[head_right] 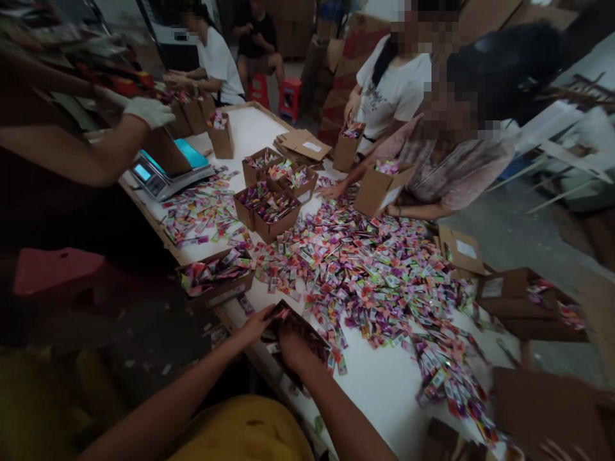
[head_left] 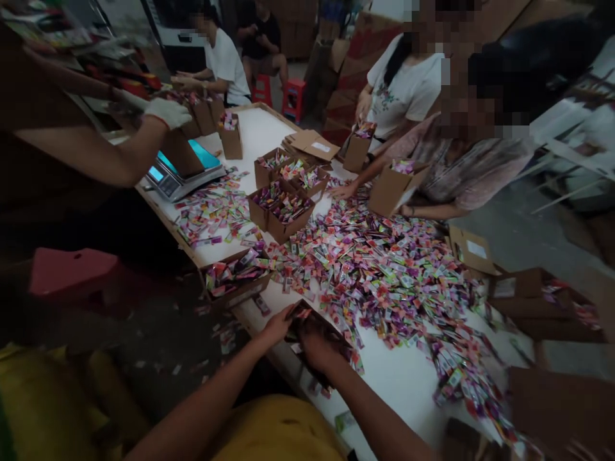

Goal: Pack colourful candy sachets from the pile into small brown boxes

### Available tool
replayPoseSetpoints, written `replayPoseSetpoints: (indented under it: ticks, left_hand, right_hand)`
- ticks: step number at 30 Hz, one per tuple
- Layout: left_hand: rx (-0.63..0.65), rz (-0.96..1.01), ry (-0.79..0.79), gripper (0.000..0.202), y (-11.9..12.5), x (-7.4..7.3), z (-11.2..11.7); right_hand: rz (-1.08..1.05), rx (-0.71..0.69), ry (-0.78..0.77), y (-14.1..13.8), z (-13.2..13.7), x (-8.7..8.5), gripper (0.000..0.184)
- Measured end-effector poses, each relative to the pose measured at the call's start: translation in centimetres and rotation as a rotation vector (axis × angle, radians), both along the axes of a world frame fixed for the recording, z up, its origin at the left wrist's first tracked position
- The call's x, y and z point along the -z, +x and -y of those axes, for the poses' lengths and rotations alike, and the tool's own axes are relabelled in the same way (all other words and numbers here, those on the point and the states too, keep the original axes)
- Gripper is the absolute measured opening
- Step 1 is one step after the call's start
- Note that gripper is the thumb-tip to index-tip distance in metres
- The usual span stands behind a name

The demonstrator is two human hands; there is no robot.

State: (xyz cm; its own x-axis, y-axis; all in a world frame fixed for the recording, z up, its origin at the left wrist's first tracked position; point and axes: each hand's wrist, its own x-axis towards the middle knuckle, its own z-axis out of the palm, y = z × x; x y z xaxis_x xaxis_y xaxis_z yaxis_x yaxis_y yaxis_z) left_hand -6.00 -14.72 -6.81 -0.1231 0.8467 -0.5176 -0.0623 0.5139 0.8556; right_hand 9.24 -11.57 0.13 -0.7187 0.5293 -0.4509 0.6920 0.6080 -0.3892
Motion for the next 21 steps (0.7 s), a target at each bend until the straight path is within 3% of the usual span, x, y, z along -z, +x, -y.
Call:
replayPoseSetpoints:
  ticks: [2,5,8,10,12,15,17,19,21]
  left_hand:
    - [-0.003,0.019,0.006,0.057,0.1,0.3,-0.1]
    - [0.003,0.057,0.010,0.062,0.2,0.8,-0.2]
    - [0.004,0.083,-0.016,0.078,0.2,0.8,-0.2]
    - [-0.005,0.101,-0.034,0.085,0.2,0.4,-0.1]
    - [-0.023,0.128,-0.051,0.089,0.1,-0.1,0.1]
    - [-0.043,0.154,-0.069,0.095,0.0,-0.6,0.3]
    - [-0.043,0.158,-0.061,0.097,0.0,-0.7,0.4]
    - [-0.053,0.154,-0.052,0.097,0.0,-0.7,0.4]
    - [-0.074,0.138,-0.063,0.096,0.1,-0.7,0.3]
  right_hand:
    - [-0.080,0.027,-0.070,1.3,0.4,-1.8,0.073]
    - [-0.302,0.156,-0.112,3.4,-0.1,-4.4,0.063]
    - [-0.486,0.446,-0.097,6.8,-3.2,-4.5,0.045]
    - [-0.424,0.702,-0.024,9.5,-6.1,-2.5,0.043]
    - [-0.204,0.856,0.071,11.6,-8.7,0.7,0.055]
    - [0.073,0.750,0.136,12.3,-10.6,6.3,0.082]
    - [0.099,0.633,0.151,11.6,-10.8,9.0,0.081]
    - [0.068,0.582,0.138,10.9,-10.8,10.2,0.068]
    - [0.049,0.583,0.100,10.8,-11.1,9.8,0.052]
